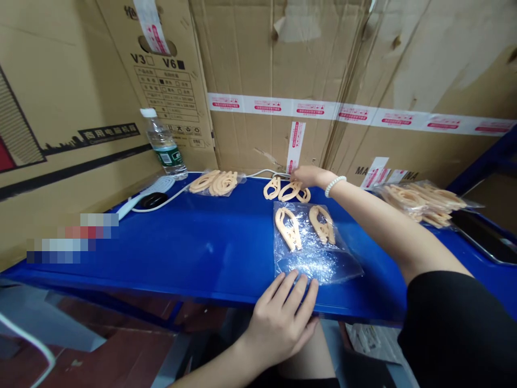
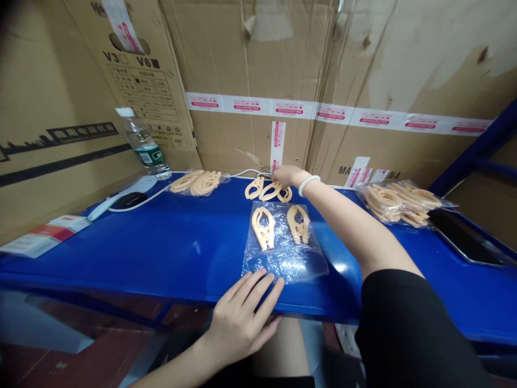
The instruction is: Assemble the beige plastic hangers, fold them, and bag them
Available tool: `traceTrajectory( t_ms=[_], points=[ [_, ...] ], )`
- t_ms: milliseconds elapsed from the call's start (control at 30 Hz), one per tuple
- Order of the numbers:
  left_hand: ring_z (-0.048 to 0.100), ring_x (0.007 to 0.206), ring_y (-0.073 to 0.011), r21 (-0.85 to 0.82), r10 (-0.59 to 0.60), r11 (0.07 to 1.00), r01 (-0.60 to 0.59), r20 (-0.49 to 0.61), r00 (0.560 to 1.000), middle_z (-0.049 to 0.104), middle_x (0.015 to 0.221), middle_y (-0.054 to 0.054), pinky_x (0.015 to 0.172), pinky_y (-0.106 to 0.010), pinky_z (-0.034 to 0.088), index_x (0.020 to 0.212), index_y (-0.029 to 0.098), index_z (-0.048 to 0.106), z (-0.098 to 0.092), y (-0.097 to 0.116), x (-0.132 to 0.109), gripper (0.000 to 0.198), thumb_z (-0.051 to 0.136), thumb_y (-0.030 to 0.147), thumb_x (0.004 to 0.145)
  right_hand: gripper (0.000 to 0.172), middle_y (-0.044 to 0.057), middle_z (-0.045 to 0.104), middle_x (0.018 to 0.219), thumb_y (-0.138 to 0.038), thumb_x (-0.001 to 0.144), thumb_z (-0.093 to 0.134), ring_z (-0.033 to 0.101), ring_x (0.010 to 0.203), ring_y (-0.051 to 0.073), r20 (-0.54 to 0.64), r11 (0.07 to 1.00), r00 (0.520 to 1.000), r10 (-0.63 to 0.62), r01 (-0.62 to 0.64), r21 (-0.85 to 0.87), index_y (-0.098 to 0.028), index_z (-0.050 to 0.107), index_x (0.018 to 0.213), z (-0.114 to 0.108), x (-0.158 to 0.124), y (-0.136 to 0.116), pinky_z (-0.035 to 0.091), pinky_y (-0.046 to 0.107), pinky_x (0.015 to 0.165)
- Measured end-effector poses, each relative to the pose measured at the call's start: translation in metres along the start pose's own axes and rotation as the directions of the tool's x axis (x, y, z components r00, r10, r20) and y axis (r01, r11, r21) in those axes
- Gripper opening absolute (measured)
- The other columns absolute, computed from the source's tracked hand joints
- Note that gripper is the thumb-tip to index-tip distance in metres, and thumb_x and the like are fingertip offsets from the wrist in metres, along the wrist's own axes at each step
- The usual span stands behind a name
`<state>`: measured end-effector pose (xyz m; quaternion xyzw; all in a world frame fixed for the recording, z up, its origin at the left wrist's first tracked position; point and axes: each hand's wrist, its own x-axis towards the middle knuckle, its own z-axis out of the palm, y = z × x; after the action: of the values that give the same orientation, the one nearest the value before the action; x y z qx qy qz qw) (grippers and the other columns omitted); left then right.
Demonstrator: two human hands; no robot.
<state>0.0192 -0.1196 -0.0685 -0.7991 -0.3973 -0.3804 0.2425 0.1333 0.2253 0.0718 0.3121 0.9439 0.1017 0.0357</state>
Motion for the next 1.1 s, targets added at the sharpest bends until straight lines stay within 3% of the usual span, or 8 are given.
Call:
traceTrajectory(
  t_ms=[167, 233, 300, 400, 600, 733, 867, 1100],
  points=[
    [0.062, 0.121, -0.0275, -0.003, 0.0, 1.0, 0.0, -0.002, 1.0, 0.072, 0.125, -0.007, 0.106, -0.041, 0.049, 0.134, 0.014, 0.065, 0.0, 0.0, -0.001, 0.047, 0.061, 0.038, 0.094, 0.007, 0.013, 0.075, 0.086, -0.014, 0.085, 0.073, 0.068, 0.082, 0.026, 0.067, 0.999, 0.997, 0.041, -0.039, -0.03, -0.015, 0.078, 0.09, -0.029, -0.041, -0.003, 0.049, 0.035, 0.076],
    [0.062, 0.121, -0.0275, 0.0, 0.0, 1.0, 0.0, -0.006, 1.0, 0.072, 0.124, -0.008, 0.106, -0.041, 0.049, 0.134, 0.014, 0.065, -0.001, 0.0, -0.001, 0.047, 0.061, 0.038, 0.094, 0.019, 0.015, 0.075, 0.097, -0.017, 0.096, 0.059, 0.068, 0.092, 0.027, 0.0, 0.998, 0.998, 0.055, -0.055, -0.028, -0.014, 0.076, 0.102, -0.035, -0.067, -0.009, 0.049, 0.036, 0.083],
    [0.063, 0.121, -0.0272, 0.0, -0.002, 1.0, 0.002, -0.007, 1.0, 0.073, 0.124, -0.007, 0.106, -0.04, 0.049, 0.134, 0.014, 0.065, -0.002, 0.001, -0.001, 0.047, 0.062, 0.037, 0.094, 0.03, 0.016, 0.073, 0.106, -0.016, 0.101, 0.047, 0.068, 0.098, 0.027, -0.172, 0.998, 0.983, 0.069, -0.068, 0.01, -0.012, 0.072, 0.116, -0.038, -0.099, -0.019, 0.05, 0.037, 0.088],
    [0.063, 0.12, -0.027, -0.006, -0.005, 1.0, 0.005, -0.007, 1.0, 0.073, 0.124, -0.007, 0.106, -0.04, 0.049, 0.133, 0.013, 0.066, -0.002, 0.001, -0.001, 0.046, 0.062, 0.036, 0.094, 0.039, 0.016, 0.069, 0.11, -0.014, 0.102, 0.038, 0.067, 0.099, 0.026, -0.473, 0.994, 0.877, 0.081, -0.036, 0.104, -0.012, 0.066, 0.129, -0.041, -0.151, -0.044, 0.054, 0.039, 0.086],
    [0.065, 0.117, -0.0284, -0.005, 0.0, 1.0, 0.0, -0.015, 1.0, 0.074, 0.12, -0.009, 0.104, -0.041, 0.05, 0.13, 0.012, 0.068, -0.002, 0.001, -0.001, 0.045, 0.061, 0.037, 0.094, 0.045, 0.007, 0.068, 0.105, -0.008, 0.099, 0.053, 0.067, 0.09, 0.02, -0.724, 0.995, 0.685, 0.083, -0.015, 0.099, -0.03, 0.061, 0.137, -0.043, -0.256, -0.136, 0.055, 0.032, 0.079],
    [0.066, 0.117, -0.0293, -0.011, -0.001, 1.0, 0.001, -0.016, 1.0, 0.074, 0.121, -0.011, 0.102, -0.042, 0.051, 0.126, 0.012, 0.07, -0.001, 0.002, -0.001, 0.04, 0.06, 0.035, 0.095, 0.035, 0.01, 0.071, 0.109, -0.011, 0.1, 0.05, 0.069, 0.095, 0.024, -0.646, 0.994, 0.761, 0.048, 0.025, 0.102, -0.02, 0.064, 0.131, -0.033, -0.306, -0.192, 0.058, 0.033, 0.077],
    [0.066, 0.117, -0.03, -0.031, 0.005, 1.0, -0.005, -0.014, 1.0, 0.074, 0.12, -0.012, 0.101, -0.042, 0.051, 0.121, 0.012, 0.072, -0.002, 0.002, -0.001, 0.036, 0.057, 0.033, 0.095, 0.04, 0.018, 0.071, 0.111, -0.008, 0.102, 0.033, 0.067, 0.099, 0.028, -0.583, 0.992, 0.812, -0.036, 0.098, 0.074, -0.01, 0.064, 0.127, -0.015, -0.315, -0.216, 0.057, 0.04, 0.076],
    [0.066, 0.117, -0.0296, -0.039, 0.001, 0.999, -0.001, 0.01, 1.0, 0.073, 0.124, -0.012, 0.102, -0.042, 0.049, 0.129, 0.011, 0.068, -0.004, 0.003, -0.002, 0.042, 0.057, 0.034, 0.095, 0.028, 0.017, 0.067, 0.087, -0.005, 0.098, 0.042, 0.059, 0.076, 0.025, -0.603, 0.977, 0.771, -0.204, 0.117, -0.181, -0.004, 0.07, 0.095, 0.001, -0.276, -0.216, 0.047, 0.037, 0.064]
  ],
)
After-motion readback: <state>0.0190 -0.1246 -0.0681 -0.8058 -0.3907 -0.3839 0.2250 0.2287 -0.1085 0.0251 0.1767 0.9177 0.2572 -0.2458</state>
